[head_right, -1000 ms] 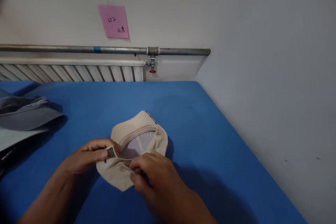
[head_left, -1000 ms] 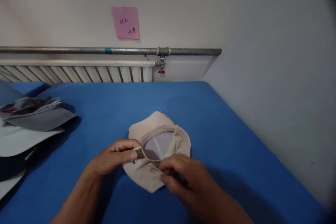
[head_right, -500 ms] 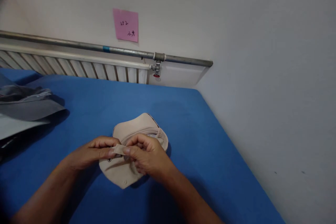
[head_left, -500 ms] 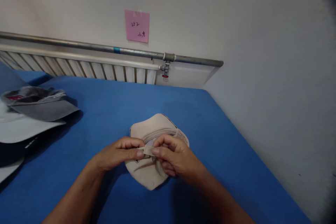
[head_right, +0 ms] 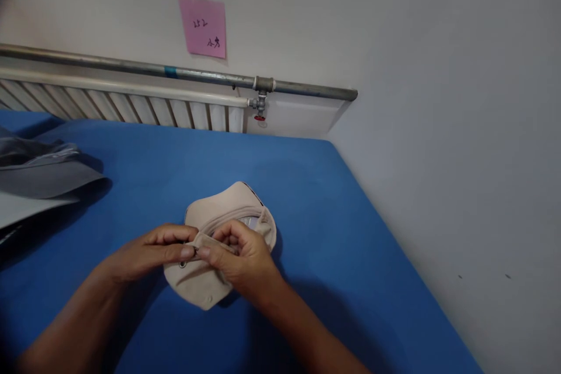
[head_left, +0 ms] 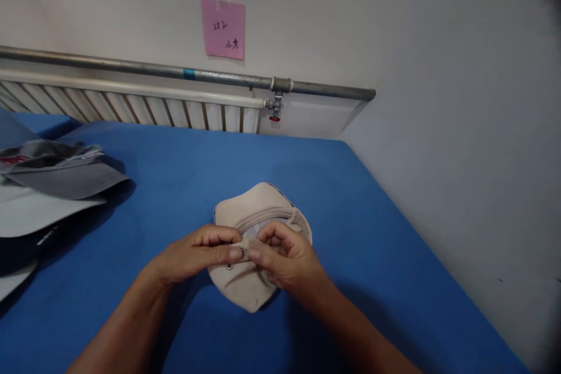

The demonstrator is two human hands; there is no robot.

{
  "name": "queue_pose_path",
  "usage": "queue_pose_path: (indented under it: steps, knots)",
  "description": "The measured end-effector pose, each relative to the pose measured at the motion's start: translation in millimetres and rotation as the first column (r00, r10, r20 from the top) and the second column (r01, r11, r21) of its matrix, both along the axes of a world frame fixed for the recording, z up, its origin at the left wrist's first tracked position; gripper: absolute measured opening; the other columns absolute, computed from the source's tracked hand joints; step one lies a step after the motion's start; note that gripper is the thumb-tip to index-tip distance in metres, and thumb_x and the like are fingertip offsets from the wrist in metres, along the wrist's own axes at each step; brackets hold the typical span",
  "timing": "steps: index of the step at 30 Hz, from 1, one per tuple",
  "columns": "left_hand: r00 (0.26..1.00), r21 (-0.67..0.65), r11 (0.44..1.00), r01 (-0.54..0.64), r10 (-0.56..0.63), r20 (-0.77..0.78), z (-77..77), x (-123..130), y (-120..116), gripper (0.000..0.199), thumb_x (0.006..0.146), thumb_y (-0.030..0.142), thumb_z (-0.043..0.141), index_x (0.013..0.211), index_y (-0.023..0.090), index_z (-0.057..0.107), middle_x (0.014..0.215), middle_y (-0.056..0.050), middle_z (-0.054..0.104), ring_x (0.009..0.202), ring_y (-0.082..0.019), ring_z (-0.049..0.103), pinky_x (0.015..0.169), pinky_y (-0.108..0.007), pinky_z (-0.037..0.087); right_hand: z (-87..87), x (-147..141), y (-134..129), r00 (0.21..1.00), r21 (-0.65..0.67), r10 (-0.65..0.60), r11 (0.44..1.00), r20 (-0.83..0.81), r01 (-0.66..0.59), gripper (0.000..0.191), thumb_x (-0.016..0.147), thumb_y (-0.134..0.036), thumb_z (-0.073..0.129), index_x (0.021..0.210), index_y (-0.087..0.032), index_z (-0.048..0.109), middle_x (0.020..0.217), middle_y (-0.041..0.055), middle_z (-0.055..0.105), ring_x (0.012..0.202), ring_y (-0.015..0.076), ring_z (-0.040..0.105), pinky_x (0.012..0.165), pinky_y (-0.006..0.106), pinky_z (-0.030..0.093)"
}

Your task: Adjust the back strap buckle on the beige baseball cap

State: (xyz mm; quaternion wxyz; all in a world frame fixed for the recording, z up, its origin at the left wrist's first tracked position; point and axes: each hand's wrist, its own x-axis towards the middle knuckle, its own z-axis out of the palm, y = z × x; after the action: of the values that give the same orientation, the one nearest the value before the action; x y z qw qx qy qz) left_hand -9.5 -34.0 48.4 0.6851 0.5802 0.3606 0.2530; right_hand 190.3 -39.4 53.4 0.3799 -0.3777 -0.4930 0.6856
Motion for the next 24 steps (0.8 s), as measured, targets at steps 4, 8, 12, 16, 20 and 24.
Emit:
queue_pose_path:
  steps: [4, 8, 12, 16, 20, 24]
  knots:
    - [1.000, -0.007, 1.000, 0.014, -0.014, 0.015, 3.1, 0, 0, 0.030, 0.082, 0.044, 0.064, 0.075, 0.015, 0.063, 0.064, 0.003, 0.044, 0.058, -0.010, 0.036, 0.053, -0.022, 0.029, -0.7, -2, 0, 1.000, -0.011, 0.010, 1.000, 0.028, -0.010, 0.024, 0.068, -0.033, 0.077, 0.069, -0.019, 0.057, 0.051, -0.0081, 0.046, 0.042, 0.0041, 0.037, 0.037, 0.018, 0.026]
    - [0.997, -0.030, 0.998, 0.051, -0.049, 0.067, 2.7, -4, 2, 0.025, 0.075, 0.038, 0.071, 0.082, 0.014, 0.067, 0.070, 0.001, 0.053, 0.064, -0.011, 0.043, 0.058, -0.021, 0.034, -1.8, 0, 0, 0.999, 0.001, -0.001, 1.000, 0.040, 0.001, 0.022, 0.068, -0.031, 0.076, 0.068, -0.019, 0.057, 0.052, -0.0072, 0.049, 0.043, 0.0047, 0.039, 0.038, 0.018, 0.027]
    - [0.999, -0.075, 0.997, 0.009, -0.005, 0.043, -1.3, -6, 2, 0.025, 0.071, 0.036, 0.071, 0.085, 0.015, 0.069, 0.069, 0.000, 0.055, 0.062, -0.011, 0.045, 0.057, -0.021, 0.035, -3.3, 0, 0, 0.999, 0.001, 0.010, 1.000, 0.037, -0.010, 0.020, 0.069, -0.031, 0.074, 0.069, -0.019, 0.057, 0.052, -0.0064, 0.052, 0.041, 0.0044, 0.038, 0.038, 0.018, 0.027]
    - [1.000, -0.072, 0.997, -0.013, 0.014, 0.020, -5.4, -6, 1, 0.029, 0.071, 0.039, 0.072, 0.086, 0.015, 0.069, 0.069, 0.001, 0.054, 0.061, -0.010, 0.044, 0.055, -0.020, 0.035, -1.5, -1, -1, 0.998, 0.014, 0.007, 1.000, 0.059, -0.008, 0.022, 0.069, -0.031, 0.075, 0.069, -0.019, 0.057, 0.052, -0.0067, 0.051, 0.041, 0.0039, 0.038, 0.038, 0.018, 0.028]
    - [0.998, -0.059, 0.998, -0.018, 0.021, 0.056, -6.9, -7, 0, 0.024, 0.073, 0.037, 0.071, 0.081, 0.014, 0.068, 0.066, 0.001, 0.052, 0.060, -0.010, 0.043, 0.055, -0.019, 0.034, 1.5, 1, -2, 0.999, 0.007, 0.012, 1.000, 0.031, -0.013, 0.024, 0.069, -0.032, 0.076, 0.069, -0.019, 0.056, 0.049, -0.0086, 0.046, 0.040, 0.0035, 0.036, 0.038, 0.018, 0.026]
    - [0.995, -0.056, 0.998, -0.021, 0.026, 0.092, -6.4, -7, 1, 0.022, 0.072, 0.034, 0.072, 0.080, 0.014, 0.068, 0.065, 0.001, 0.053, 0.059, -0.009, 0.043, 0.054, -0.018, 0.033, 4.1, 4, 0, 1.000, -0.002, -0.016, 1.000, 0.014, 0.016, 0.021, 0.075, -0.034, 0.070, 0.070, -0.020, 0.055, 0.048, -0.0093, 0.044, 0.037, 0.0031, 0.032, 0.037, 0.018, 0.025]
